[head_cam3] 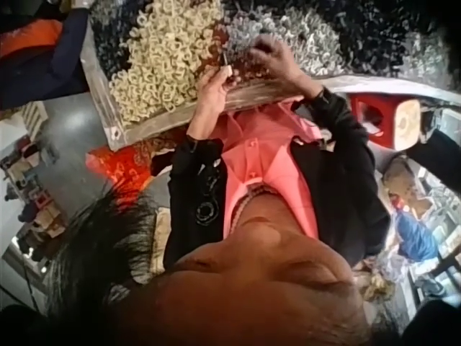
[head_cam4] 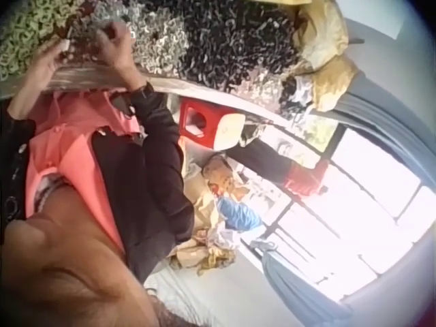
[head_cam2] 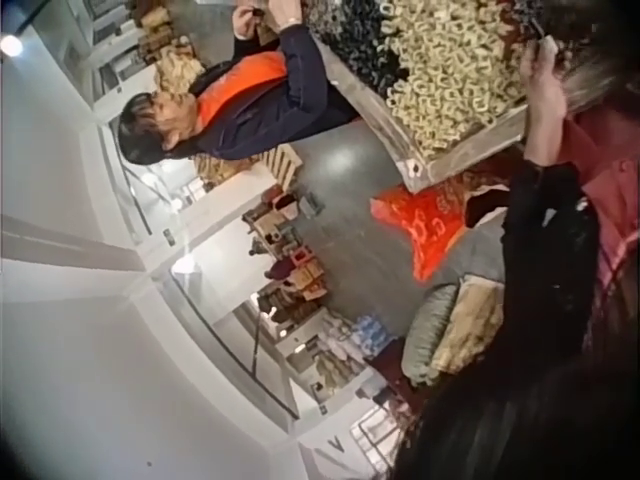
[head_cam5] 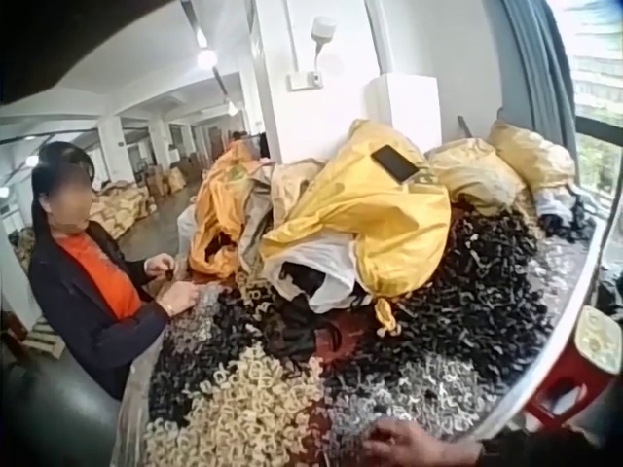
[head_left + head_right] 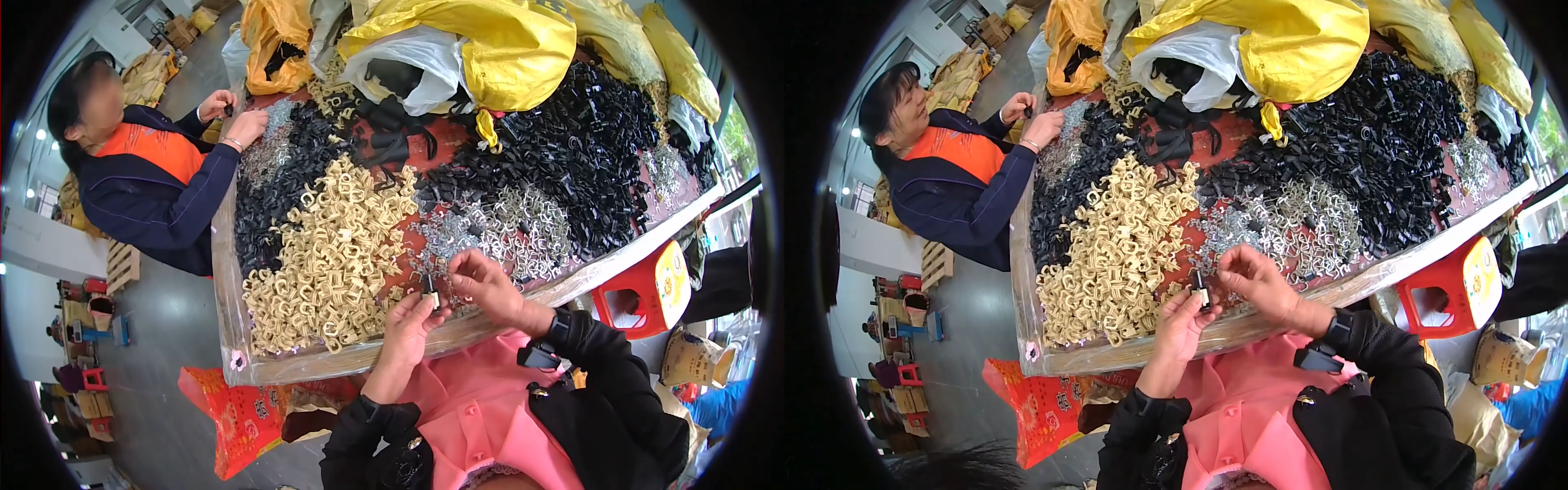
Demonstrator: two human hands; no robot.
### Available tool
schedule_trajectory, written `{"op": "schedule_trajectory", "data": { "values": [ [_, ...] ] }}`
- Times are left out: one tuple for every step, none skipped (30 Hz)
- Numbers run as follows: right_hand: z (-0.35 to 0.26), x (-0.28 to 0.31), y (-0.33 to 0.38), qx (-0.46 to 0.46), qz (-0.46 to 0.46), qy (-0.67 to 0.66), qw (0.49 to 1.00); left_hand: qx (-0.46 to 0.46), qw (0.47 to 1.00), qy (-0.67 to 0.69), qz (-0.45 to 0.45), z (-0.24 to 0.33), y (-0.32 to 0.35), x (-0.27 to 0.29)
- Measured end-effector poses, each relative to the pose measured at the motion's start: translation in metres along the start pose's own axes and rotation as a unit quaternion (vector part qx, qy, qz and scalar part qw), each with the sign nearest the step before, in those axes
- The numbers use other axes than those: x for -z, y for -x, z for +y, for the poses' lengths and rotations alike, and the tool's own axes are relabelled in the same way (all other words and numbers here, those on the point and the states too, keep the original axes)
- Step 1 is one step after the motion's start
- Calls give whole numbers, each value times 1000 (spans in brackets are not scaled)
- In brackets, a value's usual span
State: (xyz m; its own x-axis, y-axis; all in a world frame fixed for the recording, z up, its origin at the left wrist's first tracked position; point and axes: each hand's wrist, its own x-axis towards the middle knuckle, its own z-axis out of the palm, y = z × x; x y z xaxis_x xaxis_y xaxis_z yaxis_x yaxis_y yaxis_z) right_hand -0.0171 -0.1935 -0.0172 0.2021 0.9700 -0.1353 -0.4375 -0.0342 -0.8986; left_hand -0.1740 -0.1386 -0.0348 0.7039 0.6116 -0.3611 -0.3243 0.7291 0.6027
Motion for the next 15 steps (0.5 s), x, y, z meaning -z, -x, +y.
{"op": "schedule_trajectory", "data": {
  "values": [
    [-5, 10, -6, -4, 3, -1, 1000, -10, 1000, -6, 7, 3, -1, 0],
    [-12, 23, -12, 64, 23, 247, 967, -20, 1000, -13, 14, 6, -1, 0],
    [-18, 35, -19, 128, 40, 477, 868, -31, 999, -20, 20, 10, -1, 0],
    [-24, 44, -25, 126, 40, 477, 869, -29, 999, -19, 21, 13, -2, 0],
    [-27, 52, -30, 158, 59, 562, 810, -30, 999, -17, 24, 16, -2, 2],
    [-29, 56, -33, 189, 75, 640, 741, -32, 999, -15, 27, 17, -1, 3],
    [-28, 59, -36, 188, 74, 641, 741, -34, 999, -13, 30, 18, 0, 4],
    [-26, 62, -40, 185, 69, 663, 722, -34, 999, -13, 29, 18, 0, 4],
    [-22, 64, -43, 184, 63, 686, 701, -30, 999, -8, 30, 18, 1, 5],
    [-20, 66, -45, 183, 57, 707, 680, -27, 999, -4, 30, 18, 2, 5],
    [-19, 68, -46, 184, 57, 708, 679, -24, 999, 1, 30, 18, 3, 5],
    [-18, 70, -46, 227, 53, 711, 664, -26, 999, 1, 29, 18, 3, 5],
    [-17, 69, -47, 271, 47, 710, 648, -25, 999, 4, 30, 18, 5, 7],
    [-18, 66, -47, 314, 41, 708, 631, -24, 999, 7, 31, 18, 7, 9],
    [-19, 65, -44, 318, 38, 707, 631, -23, 999, 10, 32, 18, 9, 10]
  ]
}}
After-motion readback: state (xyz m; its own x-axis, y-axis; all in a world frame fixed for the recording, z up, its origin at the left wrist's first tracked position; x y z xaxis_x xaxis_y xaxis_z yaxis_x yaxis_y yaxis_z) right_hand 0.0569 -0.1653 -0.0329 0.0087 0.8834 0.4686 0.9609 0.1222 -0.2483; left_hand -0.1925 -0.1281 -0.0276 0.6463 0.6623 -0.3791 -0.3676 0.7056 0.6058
